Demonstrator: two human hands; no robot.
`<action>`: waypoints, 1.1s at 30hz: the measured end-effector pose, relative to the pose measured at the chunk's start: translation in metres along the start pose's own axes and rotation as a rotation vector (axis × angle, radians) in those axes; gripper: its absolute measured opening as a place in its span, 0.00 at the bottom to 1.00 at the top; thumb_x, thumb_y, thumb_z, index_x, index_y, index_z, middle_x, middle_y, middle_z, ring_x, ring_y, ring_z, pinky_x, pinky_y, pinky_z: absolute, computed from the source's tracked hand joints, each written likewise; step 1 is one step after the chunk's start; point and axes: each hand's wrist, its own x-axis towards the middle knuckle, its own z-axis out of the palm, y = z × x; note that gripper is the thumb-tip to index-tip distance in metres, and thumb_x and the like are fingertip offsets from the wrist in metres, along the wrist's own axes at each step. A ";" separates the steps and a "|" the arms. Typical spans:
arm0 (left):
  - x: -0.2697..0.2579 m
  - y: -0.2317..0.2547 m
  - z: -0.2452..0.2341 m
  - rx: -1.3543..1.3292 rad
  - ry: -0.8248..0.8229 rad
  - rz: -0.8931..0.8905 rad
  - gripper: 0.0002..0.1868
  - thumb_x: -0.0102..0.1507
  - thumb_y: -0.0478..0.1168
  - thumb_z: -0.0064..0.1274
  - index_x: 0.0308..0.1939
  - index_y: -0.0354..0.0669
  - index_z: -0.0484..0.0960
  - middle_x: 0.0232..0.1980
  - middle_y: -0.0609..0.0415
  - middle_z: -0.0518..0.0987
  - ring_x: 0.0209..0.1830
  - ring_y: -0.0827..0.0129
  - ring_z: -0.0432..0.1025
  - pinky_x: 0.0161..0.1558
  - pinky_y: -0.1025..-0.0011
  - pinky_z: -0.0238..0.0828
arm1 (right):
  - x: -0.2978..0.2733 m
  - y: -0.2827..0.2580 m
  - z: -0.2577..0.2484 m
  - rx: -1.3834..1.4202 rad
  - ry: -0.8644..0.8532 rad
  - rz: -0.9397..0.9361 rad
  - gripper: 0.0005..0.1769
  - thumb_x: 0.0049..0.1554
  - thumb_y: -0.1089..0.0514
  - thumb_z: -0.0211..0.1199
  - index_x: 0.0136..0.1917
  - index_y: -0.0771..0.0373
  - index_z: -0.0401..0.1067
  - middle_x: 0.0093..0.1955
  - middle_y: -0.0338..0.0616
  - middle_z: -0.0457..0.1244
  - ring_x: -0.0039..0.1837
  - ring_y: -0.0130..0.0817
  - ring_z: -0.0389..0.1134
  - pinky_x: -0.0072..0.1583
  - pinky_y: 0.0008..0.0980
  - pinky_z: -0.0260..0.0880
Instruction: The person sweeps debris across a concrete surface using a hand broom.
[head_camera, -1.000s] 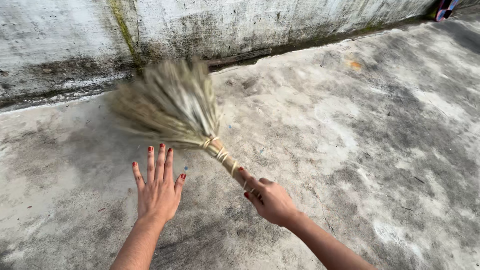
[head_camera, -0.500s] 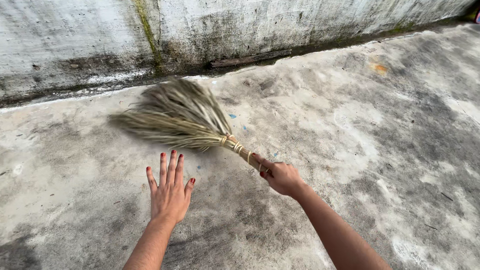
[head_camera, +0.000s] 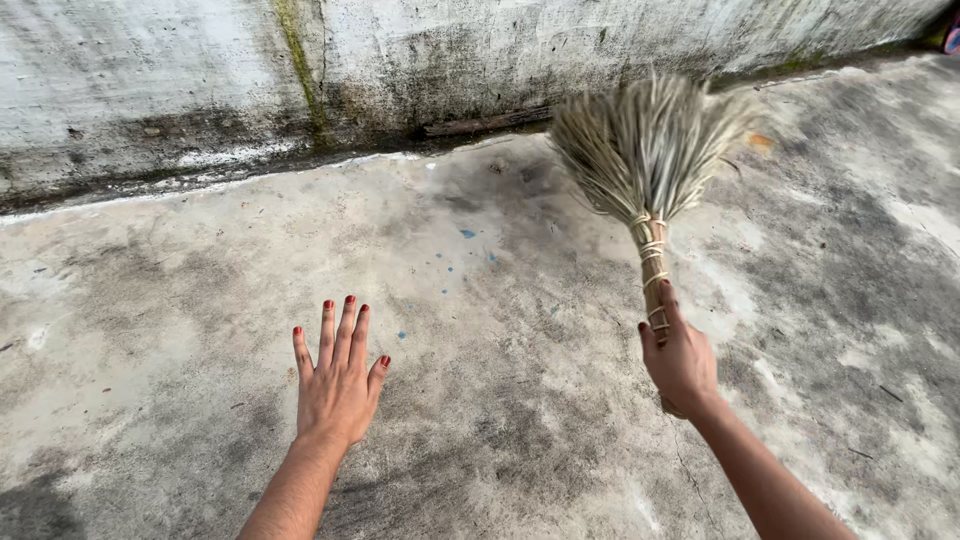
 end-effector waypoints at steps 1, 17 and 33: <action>-0.001 -0.001 0.003 -0.079 0.149 0.041 0.41 0.66 0.62 0.27 0.78 0.51 0.37 0.82 0.56 0.33 0.82 0.61 0.25 0.75 0.39 0.17 | -0.021 -0.011 0.009 0.024 -0.024 -0.066 0.46 0.63 0.45 0.54 0.86 0.44 0.35 0.39 0.56 0.71 0.34 0.43 0.69 0.34 0.41 0.71; -0.005 0.005 -0.005 -0.098 0.196 0.047 0.41 0.66 0.62 0.27 0.79 0.55 0.38 0.83 0.62 0.33 0.82 0.65 0.26 0.77 0.42 0.19 | -0.126 -0.060 0.100 -0.176 -0.472 -0.618 0.32 0.68 0.45 0.43 0.83 0.32 0.41 0.45 0.41 0.61 0.32 0.25 0.56 0.31 0.28 0.60; -0.006 0.012 -0.013 0.086 -0.129 -0.027 0.39 0.69 0.63 0.25 0.79 0.50 0.46 0.84 0.54 0.30 0.82 0.60 0.21 0.74 0.38 0.15 | -0.062 0.138 0.039 0.166 0.013 0.330 0.45 0.63 0.43 0.52 0.87 0.56 0.40 0.38 0.58 0.69 0.29 0.43 0.69 0.29 0.38 0.72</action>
